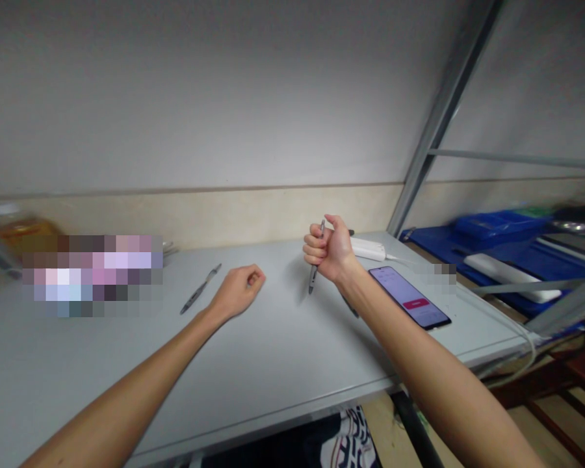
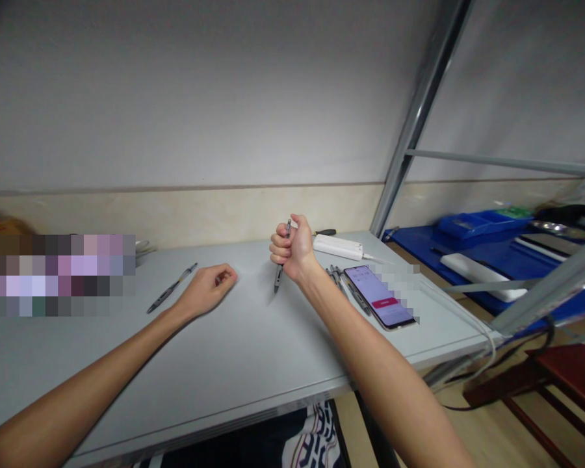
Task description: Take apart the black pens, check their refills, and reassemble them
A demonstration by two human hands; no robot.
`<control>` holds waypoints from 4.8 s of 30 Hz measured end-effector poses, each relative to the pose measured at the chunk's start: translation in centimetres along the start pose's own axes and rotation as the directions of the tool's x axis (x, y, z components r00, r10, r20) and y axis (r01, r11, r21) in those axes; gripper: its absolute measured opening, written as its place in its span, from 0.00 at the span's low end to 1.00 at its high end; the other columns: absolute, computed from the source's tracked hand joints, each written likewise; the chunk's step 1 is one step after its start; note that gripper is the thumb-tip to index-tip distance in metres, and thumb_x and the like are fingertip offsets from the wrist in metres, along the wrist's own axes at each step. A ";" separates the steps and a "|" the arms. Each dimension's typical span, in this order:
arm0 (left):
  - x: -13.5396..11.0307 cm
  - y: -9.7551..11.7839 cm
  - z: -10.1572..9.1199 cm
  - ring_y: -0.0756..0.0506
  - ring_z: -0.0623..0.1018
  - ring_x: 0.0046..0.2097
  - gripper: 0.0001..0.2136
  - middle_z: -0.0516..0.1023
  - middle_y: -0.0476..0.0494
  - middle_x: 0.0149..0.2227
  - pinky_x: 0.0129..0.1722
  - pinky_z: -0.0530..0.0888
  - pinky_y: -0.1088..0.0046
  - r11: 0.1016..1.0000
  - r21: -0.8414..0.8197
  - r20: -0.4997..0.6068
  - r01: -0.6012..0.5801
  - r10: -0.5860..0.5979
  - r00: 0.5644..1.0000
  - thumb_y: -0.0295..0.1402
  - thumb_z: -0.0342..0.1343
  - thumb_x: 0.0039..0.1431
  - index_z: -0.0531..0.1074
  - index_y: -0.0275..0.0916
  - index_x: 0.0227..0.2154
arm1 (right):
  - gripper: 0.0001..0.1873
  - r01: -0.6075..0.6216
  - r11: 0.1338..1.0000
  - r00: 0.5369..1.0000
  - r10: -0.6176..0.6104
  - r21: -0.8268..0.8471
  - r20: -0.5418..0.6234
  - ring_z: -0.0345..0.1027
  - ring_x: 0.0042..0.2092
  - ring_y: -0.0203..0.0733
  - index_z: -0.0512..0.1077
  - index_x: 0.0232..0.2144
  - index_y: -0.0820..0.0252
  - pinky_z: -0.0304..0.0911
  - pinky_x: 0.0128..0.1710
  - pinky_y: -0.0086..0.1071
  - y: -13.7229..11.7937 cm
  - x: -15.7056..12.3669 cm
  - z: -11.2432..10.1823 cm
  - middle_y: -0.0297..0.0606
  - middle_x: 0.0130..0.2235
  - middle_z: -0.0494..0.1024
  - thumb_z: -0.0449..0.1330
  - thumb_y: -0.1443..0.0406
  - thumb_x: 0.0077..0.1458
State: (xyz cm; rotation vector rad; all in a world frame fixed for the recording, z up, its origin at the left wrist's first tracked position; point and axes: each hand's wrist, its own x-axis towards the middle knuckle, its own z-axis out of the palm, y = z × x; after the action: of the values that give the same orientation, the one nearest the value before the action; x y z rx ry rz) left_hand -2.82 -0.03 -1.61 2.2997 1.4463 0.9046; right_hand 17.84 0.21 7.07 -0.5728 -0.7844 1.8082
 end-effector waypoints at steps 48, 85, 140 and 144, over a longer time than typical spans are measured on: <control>-0.1 -0.5 0.0 0.48 0.68 0.28 0.08 0.70 0.48 0.23 0.31 0.61 0.73 0.982 0.152 0.087 -0.113 0.101 0.991 0.28 0.46 0.52 0.70 0.38 0.25 | 0.09 -0.067 0.938 0.995 0.036 -0.340 -0.097 0.33 0.15 0.27 0.55 0.23 0.56 0.32 0.13 0.21 2.6 0.6 -0.7 0.21 0.14 0.48 0.47 0.59 0.50; -0.2 -0.2 -0.4 0.44 0.70 0.35 0.09 0.73 0.42 0.29 0.36 0.63 0.68 0.898 0.411 0.124 -0.158 0.116 0.985 0.30 0.44 0.57 0.70 0.39 0.30 | 0.09 -0.035 -0.296 0.902 -0.421 -0.955 0.097 0.67 0.32 0.46 0.71 0.34 0.61 0.58 0.34 0.37 5.2 0.2 -3.8 0.45 0.27 0.73 0.53 0.64 0.52; 0.1 1.4 0.7 0.49 0.76 0.35 0.09 0.77 0.45 0.35 0.36 0.70 0.72 0.922 -0.376 0.084 0.089 -0.062 0.995 0.26 0.47 0.53 0.59 0.40 0.37 | 0.18 0.265 -0.738 0.862 -0.108 -0.620 0.495 0.55 0.48 0.48 0.62 0.50 0.61 0.53 0.43 0.38 7.2 -1.6 -2.6 0.46 0.46 0.67 0.50 0.68 0.56; 0.1 2.0 0.9 0.52 0.73 0.28 0.09 0.74 0.51 0.27 0.29 0.69 0.76 0.786 -0.596 0.184 0.163 -0.064 0.981 0.29 0.48 0.54 0.56 0.40 0.38 | 0.13 0.229 -0.814 0.881 -0.061 -0.534 0.470 0.58 0.46 0.48 0.66 0.42 0.63 0.52 0.43 0.40 7.5 -1.7 -2.2 0.48 0.43 0.69 0.44 0.68 0.60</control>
State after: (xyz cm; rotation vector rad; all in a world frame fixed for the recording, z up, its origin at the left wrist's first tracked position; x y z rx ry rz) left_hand -0.78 -0.82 -1.22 1.7321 1.0109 0.9561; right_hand 15.28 -2.71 0.11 -1.2891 -2.5797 -0.5538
